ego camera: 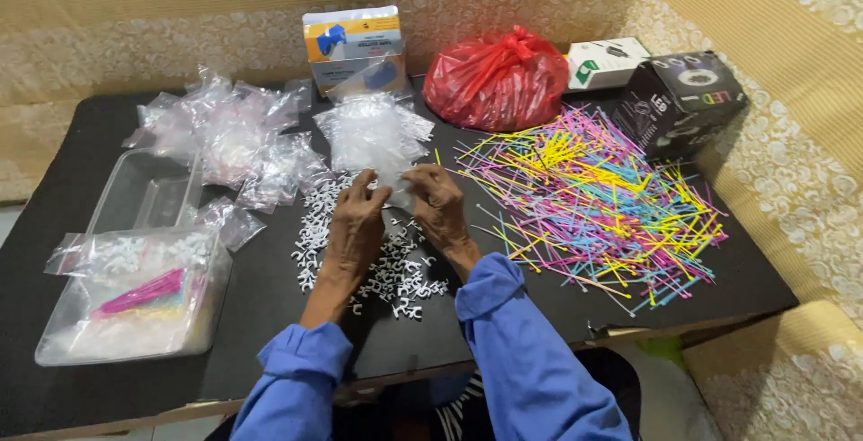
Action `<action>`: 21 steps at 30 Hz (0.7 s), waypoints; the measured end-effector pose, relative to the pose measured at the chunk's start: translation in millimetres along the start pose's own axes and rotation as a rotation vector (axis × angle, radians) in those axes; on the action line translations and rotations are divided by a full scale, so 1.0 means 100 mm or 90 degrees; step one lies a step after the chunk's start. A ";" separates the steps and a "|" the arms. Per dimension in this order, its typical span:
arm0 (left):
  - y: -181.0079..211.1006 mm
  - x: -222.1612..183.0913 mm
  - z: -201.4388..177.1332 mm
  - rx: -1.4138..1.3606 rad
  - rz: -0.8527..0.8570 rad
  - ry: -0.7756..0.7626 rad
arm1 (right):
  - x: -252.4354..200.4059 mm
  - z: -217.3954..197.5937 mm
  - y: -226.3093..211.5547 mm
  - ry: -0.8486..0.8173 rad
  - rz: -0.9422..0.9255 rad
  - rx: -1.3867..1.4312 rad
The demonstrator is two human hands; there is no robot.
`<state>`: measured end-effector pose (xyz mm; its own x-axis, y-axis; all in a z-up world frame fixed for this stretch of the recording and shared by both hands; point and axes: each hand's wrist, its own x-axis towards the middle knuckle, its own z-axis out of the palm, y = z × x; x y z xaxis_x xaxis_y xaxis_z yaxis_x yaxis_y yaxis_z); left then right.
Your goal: Sorting small plastic components and placing them into small plastic bags on a work table.
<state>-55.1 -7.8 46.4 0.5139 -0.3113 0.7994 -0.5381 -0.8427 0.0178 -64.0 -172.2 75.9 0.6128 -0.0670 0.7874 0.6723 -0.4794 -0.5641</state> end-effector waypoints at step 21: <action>0.43 0.47 -0.72 0.028 0.029 -0.406 | 0.22 -1.02 -0.27 -0.312 0.190 0.208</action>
<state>-102.0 -27.2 128.1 0.7953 -0.5357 0.2837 -0.5477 -0.8356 -0.0424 -111.3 -249.6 133.6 0.8585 0.2879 0.4244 0.4883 -0.2063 -0.8479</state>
